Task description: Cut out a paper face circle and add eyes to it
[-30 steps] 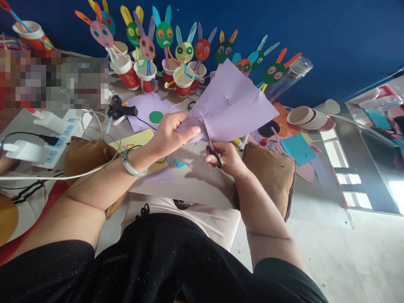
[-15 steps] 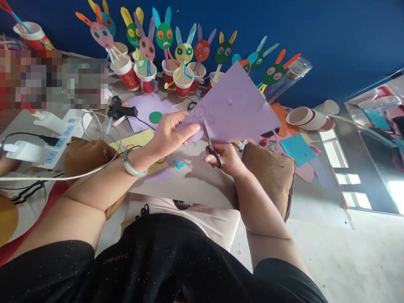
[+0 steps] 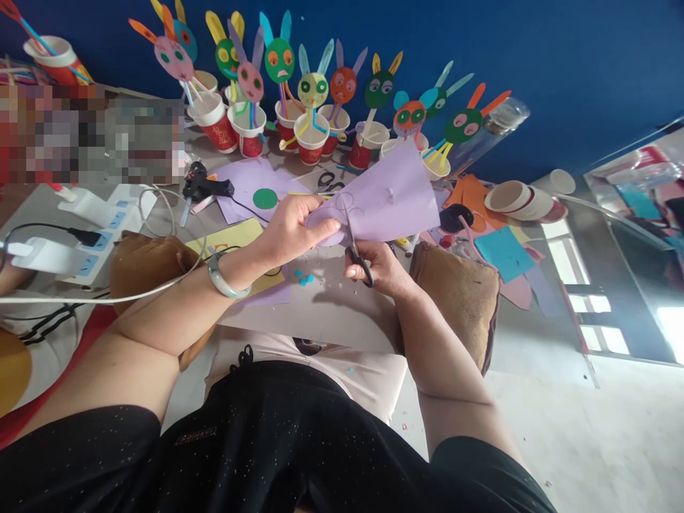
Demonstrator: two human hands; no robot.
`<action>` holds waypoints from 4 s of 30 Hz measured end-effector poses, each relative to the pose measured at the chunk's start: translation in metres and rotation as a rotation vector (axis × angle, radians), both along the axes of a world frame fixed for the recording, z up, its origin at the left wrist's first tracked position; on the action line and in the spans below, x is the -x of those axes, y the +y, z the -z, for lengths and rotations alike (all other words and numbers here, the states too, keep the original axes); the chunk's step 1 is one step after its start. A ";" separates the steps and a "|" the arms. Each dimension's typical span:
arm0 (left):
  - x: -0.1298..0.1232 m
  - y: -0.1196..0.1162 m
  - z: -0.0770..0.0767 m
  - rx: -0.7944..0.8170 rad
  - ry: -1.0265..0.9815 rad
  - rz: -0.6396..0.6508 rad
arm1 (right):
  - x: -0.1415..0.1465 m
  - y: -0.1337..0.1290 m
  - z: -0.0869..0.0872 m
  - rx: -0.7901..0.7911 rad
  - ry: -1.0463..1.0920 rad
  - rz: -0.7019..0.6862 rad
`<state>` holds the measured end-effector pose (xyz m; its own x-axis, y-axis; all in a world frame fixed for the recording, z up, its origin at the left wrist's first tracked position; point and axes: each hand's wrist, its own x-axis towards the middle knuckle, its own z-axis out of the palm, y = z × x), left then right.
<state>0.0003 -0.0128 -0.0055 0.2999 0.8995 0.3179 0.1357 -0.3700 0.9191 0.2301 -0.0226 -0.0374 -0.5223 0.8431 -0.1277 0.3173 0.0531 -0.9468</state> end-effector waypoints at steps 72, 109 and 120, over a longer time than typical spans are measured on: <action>0.000 -0.005 -0.003 0.021 0.027 0.018 | -0.001 -0.003 -0.007 0.011 0.011 0.028; 0.001 -0.006 -0.009 0.048 0.022 -0.014 | -0.003 -0.003 -0.005 0.014 0.007 0.005; 0.003 -0.004 -0.003 0.090 -0.015 -0.007 | -0.002 -0.005 -0.006 0.004 0.028 0.022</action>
<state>-0.0022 -0.0172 -0.0023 0.2897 0.9266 0.2398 0.1243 -0.2848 0.9505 0.2321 -0.0271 -0.0315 -0.5073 0.8539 -0.1163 0.2915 0.0430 -0.9556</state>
